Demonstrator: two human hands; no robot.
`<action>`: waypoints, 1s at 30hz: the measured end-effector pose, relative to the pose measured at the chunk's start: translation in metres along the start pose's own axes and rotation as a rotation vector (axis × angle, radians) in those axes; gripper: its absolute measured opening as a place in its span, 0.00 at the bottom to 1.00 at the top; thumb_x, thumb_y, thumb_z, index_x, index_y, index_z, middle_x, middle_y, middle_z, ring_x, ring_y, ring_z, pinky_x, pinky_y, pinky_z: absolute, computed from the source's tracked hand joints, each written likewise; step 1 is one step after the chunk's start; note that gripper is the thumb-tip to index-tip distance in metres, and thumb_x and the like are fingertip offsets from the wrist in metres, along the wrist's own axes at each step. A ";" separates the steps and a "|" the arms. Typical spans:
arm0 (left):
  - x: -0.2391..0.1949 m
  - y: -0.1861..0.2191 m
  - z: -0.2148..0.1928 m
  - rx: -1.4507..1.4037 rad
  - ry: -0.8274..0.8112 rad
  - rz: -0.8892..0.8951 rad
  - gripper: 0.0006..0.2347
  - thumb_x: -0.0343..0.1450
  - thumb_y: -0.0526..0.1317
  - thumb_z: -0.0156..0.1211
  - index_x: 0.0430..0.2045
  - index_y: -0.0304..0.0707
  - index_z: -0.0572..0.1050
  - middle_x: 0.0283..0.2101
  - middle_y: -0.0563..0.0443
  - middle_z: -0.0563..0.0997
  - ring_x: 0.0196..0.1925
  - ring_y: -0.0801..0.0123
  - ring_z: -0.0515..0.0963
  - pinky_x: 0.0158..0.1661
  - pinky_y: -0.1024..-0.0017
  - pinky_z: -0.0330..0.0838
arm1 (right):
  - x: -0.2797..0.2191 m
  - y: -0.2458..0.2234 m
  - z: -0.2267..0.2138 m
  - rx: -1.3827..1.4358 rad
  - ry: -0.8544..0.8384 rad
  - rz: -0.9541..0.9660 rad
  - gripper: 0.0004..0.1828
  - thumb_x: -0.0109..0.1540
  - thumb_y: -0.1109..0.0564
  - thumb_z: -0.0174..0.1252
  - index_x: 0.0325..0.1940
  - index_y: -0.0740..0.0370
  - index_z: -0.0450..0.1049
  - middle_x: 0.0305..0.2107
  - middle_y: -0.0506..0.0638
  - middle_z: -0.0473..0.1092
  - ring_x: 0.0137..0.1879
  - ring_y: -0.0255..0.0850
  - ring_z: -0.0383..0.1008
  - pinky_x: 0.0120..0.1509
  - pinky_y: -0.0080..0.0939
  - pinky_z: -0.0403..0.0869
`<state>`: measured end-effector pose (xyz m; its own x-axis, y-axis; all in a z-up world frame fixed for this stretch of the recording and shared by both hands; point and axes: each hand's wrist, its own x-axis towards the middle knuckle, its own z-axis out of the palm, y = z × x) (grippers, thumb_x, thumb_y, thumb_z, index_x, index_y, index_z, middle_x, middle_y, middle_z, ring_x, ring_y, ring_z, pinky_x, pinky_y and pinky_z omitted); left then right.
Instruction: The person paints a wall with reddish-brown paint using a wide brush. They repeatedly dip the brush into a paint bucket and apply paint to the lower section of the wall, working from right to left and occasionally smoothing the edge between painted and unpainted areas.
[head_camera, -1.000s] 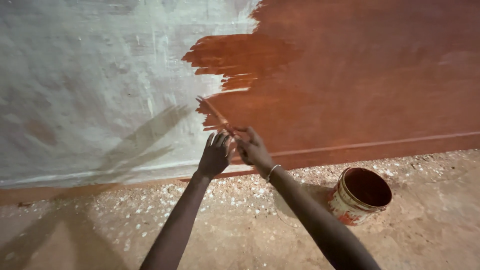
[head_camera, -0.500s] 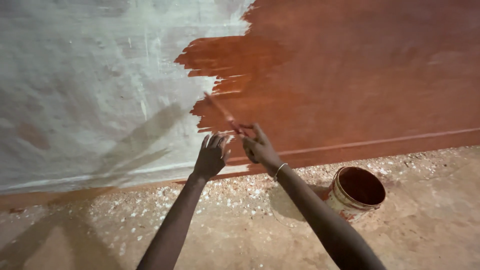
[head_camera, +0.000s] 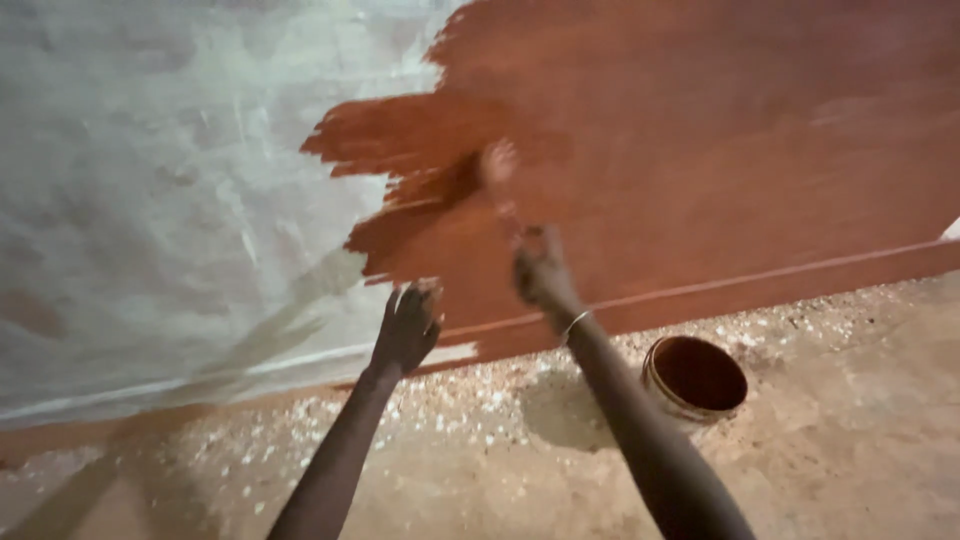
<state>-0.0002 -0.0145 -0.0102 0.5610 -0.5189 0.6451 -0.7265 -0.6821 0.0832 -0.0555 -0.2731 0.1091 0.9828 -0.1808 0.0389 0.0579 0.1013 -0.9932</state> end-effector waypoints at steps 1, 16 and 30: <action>0.002 0.002 0.001 -0.013 0.030 0.024 0.22 0.73 0.44 0.55 0.61 0.36 0.66 0.66 0.43 0.68 0.72 0.53 0.62 0.69 0.48 0.50 | -0.004 -0.001 0.005 -0.021 -0.137 -0.034 0.17 0.68 0.49 0.54 0.60 0.48 0.62 0.18 0.41 0.58 0.18 0.29 0.54 0.18 0.31 0.51; 0.027 0.037 -0.011 -0.041 0.002 -0.012 0.20 0.75 0.43 0.54 0.60 0.30 0.69 0.63 0.36 0.71 0.71 0.46 0.63 0.70 0.48 0.51 | 0.008 -0.007 -0.060 0.285 0.190 -0.163 0.16 0.70 0.52 0.52 0.60 0.49 0.56 0.20 0.39 0.60 0.21 0.28 0.56 0.20 0.30 0.52; 0.044 0.068 -0.007 -0.096 -0.037 -0.053 0.19 0.73 0.41 0.58 0.58 0.33 0.71 0.62 0.39 0.72 0.70 0.49 0.65 0.69 0.48 0.50 | 0.022 0.032 -0.085 0.428 0.463 -0.218 0.16 0.69 0.53 0.52 0.60 0.48 0.59 0.19 0.40 0.60 0.20 0.27 0.55 0.19 0.29 0.52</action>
<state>-0.0278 -0.0799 0.0293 0.6125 -0.5037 0.6092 -0.7293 -0.6573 0.1897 -0.0469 -0.3569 0.0693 0.7696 -0.6325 0.0877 0.4050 0.3773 -0.8328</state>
